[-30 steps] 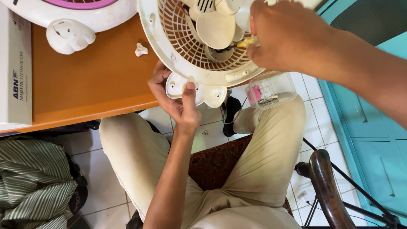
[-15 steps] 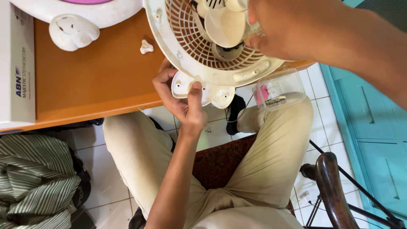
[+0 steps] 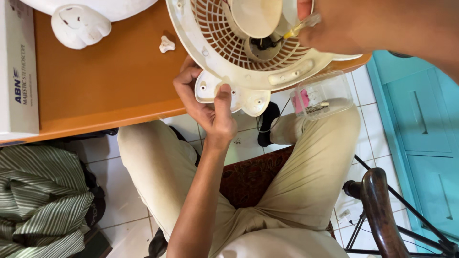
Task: The person disassembles a small white electric fan on a table. They remove the front grille, unscrew the motor housing, and separate the internal components using a screwdriver.
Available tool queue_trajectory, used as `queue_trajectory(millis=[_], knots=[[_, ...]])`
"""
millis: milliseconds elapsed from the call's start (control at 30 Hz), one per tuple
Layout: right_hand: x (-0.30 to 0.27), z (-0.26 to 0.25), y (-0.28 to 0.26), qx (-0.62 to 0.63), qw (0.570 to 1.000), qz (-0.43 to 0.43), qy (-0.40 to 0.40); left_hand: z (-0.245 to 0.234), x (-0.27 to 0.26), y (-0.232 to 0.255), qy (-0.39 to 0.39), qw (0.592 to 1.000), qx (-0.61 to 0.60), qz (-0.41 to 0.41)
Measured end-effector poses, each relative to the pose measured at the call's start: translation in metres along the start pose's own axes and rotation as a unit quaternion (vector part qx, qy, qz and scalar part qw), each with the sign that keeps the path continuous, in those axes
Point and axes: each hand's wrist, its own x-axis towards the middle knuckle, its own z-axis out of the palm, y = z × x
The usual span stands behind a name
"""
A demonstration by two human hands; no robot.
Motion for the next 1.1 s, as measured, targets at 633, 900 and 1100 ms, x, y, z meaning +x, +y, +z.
queue_trajectory(millis=[633,900,1100], knots=[[-0.026,-0.042,-0.025,-0.023,0.991,-0.121,0.045,-0.002,-0.002,0.0,0.001,0.999,0.033,0.005],[-0.021,-0.043,-0.042,-0.221,0.966,-0.126,0.052,0.004,0.0,0.001,0.0,1.0,0.026,0.011],[-0.022,-0.052,-0.032,-0.086,0.995,-0.053,-0.014,0.002,0.0,0.001,0.0,0.999,0.038,0.008]])
